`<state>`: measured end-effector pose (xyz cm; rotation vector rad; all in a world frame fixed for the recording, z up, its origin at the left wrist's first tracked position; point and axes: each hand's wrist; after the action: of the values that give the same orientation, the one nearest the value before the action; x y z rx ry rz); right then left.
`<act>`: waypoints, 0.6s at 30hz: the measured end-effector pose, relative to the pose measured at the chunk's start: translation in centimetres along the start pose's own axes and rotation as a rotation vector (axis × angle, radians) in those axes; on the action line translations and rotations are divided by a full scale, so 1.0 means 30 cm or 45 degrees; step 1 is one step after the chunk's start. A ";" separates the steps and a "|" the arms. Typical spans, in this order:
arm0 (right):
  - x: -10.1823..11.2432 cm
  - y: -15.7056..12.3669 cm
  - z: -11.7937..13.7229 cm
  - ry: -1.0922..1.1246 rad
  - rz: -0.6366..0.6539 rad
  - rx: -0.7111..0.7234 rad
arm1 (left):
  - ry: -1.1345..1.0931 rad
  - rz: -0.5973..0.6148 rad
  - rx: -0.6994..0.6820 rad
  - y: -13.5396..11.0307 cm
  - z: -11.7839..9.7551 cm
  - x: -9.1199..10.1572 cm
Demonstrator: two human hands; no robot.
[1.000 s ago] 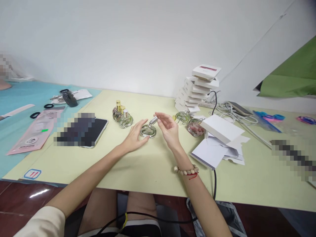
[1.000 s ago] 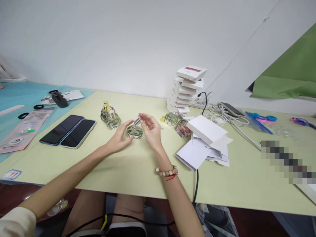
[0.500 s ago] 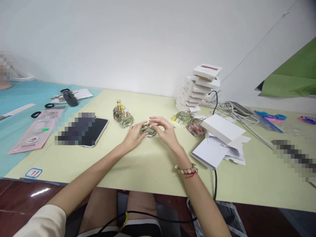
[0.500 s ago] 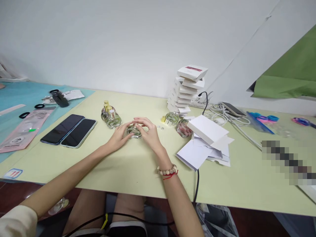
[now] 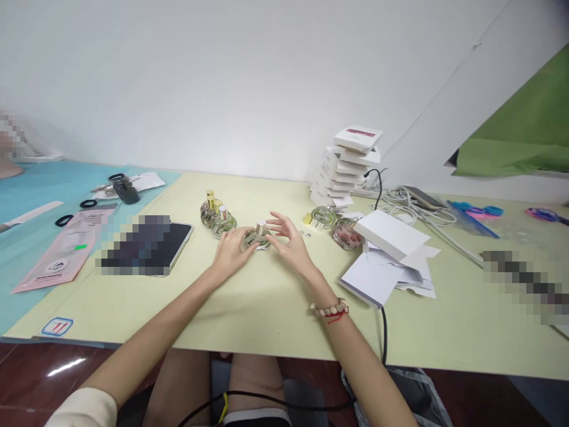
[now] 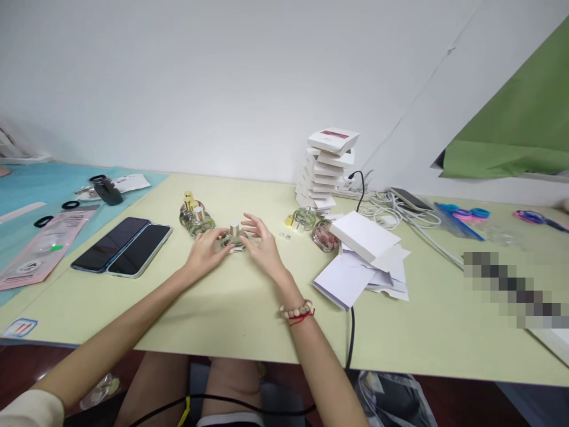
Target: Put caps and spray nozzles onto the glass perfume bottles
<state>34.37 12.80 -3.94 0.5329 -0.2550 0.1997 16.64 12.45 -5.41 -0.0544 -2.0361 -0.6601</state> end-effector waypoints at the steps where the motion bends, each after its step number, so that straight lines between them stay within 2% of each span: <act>1: 0.006 0.001 -0.010 -0.052 -0.052 -0.021 | 0.027 -0.050 0.031 0.001 0.007 0.002; 8: 0.125 0.001 -0.068 -0.661 -0.554 -0.185 | 0.159 -0.333 0.206 0.004 0.029 0.023; 14: 0.190 -0.027 -0.097 -0.969 -0.609 -0.449 | 0.293 -0.525 0.335 0.003 0.018 0.042; 18: 0.197 -0.041 -0.110 -1.110 -0.618 -0.550 | 0.256 -0.554 0.348 0.010 0.037 0.032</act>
<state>40.92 14.20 -5.54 0.2082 -0.9764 -0.5718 15.32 13.01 -4.93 0.6058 -1.9357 -0.6145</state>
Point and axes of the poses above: each hand's wrist, its own y-axis towards the middle knuckle, its own x-axis out of the back of the hand, z = x × y, and after that the axes turned 4 degrees about z, right-handed
